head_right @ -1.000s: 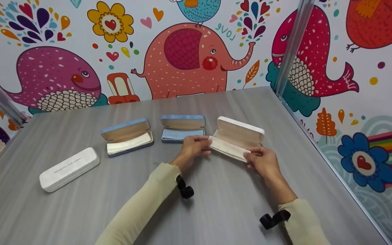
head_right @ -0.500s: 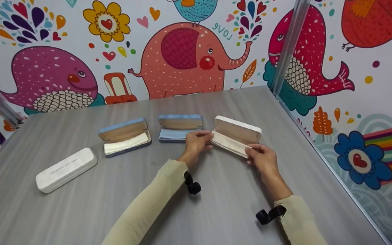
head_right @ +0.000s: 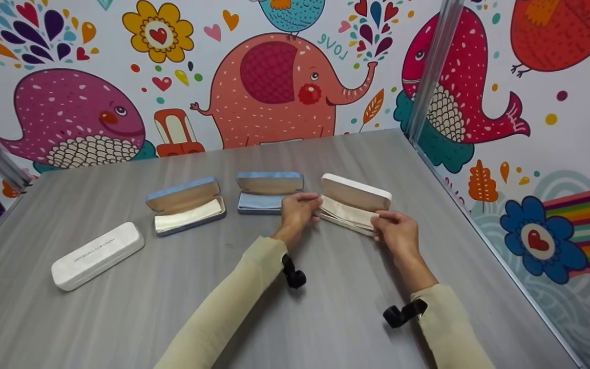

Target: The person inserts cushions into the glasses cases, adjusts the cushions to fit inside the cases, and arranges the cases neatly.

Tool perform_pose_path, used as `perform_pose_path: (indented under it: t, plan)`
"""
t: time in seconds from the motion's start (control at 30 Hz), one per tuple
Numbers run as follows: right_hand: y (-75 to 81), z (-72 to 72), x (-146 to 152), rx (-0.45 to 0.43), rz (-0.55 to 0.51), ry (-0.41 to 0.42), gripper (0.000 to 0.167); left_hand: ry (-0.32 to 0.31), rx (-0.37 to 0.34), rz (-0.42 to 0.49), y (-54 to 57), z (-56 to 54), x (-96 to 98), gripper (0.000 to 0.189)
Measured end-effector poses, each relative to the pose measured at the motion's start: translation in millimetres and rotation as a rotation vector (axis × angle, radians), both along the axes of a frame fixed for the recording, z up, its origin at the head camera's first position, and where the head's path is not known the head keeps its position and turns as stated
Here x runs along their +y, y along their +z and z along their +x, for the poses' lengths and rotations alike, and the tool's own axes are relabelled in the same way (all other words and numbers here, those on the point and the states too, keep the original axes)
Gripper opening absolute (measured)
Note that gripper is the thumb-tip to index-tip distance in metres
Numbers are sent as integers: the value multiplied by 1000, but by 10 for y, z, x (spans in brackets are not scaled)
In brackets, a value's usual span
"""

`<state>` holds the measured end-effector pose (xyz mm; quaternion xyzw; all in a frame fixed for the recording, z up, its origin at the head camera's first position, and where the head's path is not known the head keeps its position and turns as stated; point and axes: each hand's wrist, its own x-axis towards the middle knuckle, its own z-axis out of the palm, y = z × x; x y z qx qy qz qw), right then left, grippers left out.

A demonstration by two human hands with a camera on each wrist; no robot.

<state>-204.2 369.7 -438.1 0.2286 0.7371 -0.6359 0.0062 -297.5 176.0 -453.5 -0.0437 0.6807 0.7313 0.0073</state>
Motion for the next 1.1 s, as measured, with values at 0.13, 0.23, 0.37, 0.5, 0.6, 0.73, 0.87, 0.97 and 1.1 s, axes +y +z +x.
perform_pose_path:
  t: [0.13,0.23,0.37,0.5,0.6,0.73,0.87,0.97,1.1]
  plan:
    - [-2,-45,-14,2,38,-16,24,8,10,-27,3,-28,-10,7]
    - [-11,-72,-18,4,56,-24,25,16,13,-53,16,-41,-9,8]
    - [-41,-106,-32,8,85,-44,20,13,-6,-76,18,-62,-9,8]
    - [-81,-136,-56,40,121,-75,13,-22,-32,-64,19,-80,-29,10]
    - [-105,-152,-64,53,161,-87,10,-55,-38,-63,24,-86,-48,13]
    - [-118,-152,-49,32,203,-76,12,-78,-32,-94,50,-72,-73,16]
    - [-121,-127,-26,20,231,-68,21,-82,12,-172,85,-37,-99,16]
    - [-111,-96,-16,6,249,-69,33,-83,56,-231,104,-4,-123,15]
    - [-75,-43,-38,-5,288,-81,41,-96,118,-276,123,41,-183,14]
